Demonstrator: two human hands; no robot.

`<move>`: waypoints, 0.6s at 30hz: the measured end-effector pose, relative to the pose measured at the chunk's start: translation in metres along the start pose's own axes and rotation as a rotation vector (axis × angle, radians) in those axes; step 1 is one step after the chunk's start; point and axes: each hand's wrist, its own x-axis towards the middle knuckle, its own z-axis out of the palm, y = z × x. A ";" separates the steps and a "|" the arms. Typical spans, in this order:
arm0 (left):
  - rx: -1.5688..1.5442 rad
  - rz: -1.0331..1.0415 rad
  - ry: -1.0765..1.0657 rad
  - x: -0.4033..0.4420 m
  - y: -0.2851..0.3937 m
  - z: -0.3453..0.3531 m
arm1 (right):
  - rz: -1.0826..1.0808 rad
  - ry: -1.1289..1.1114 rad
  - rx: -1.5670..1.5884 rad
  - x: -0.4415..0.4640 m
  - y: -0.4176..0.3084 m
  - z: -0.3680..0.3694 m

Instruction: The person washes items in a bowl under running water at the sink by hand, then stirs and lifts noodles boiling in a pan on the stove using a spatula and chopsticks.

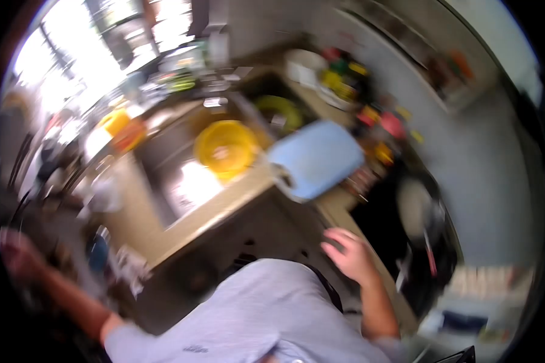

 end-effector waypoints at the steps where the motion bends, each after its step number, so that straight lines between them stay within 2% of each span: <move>1: -0.273 -0.142 0.006 -0.007 0.033 -0.002 | 0.005 0.010 0.041 -0.005 0.000 0.000; 3: -0.681 -0.379 -0.041 -0.027 0.098 0.000 | -0.202 0.019 0.117 -0.008 0.007 0.003; 6: -1.104 -0.718 -0.272 -0.085 0.197 0.008 | -0.293 -0.152 0.409 -0.020 0.013 -0.001; 7: -1.208 -0.863 -0.401 -0.117 0.232 0.014 | -0.269 -0.127 0.405 -0.030 0.010 -0.011; 8: -1.259 -1.006 -0.566 -0.154 0.278 0.020 | -0.134 -0.189 0.553 -0.041 0.008 -0.027; 9: -1.252 -1.043 -0.798 -0.201 0.311 0.030 | -0.003 -0.255 0.706 -0.051 0.014 -0.040; 10: -1.244 -1.370 -0.770 -0.223 0.407 0.014 | 0.006 -0.242 0.710 -0.062 0.031 -0.051; 11: -1.259 -1.422 -0.906 -0.239 0.474 -0.005 | 0.022 -0.160 0.993 -0.073 0.051 -0.060; 12: -1.389 -1.578 -1.098 -0.260 0.509 -0.018 | 0.040 -0.073 1.273 -0.086 0.066 -0.069; 13: -1.310 -1.749 -1.214 -0.279 0.545 -0.034 | 0.142 0.052 1.430 -0.094 0.075 -0.089; 14: -1.311 -1.856 -1.268 -0.301 0.566 -0.041 | 0.033 0.248 1.509 -0.102 0.093 -0.093; 16: -1.360 -1.871 -1.443 -0.324 0.605 -0.058 | 0.081 0.463 1.641 -0.121 0.111 -0.123; 18: -1.441 -2.001 -1.666 -0.353 0.627 -0.070 | 0.086 0.559 1.358 -0.139 0.127 -0.147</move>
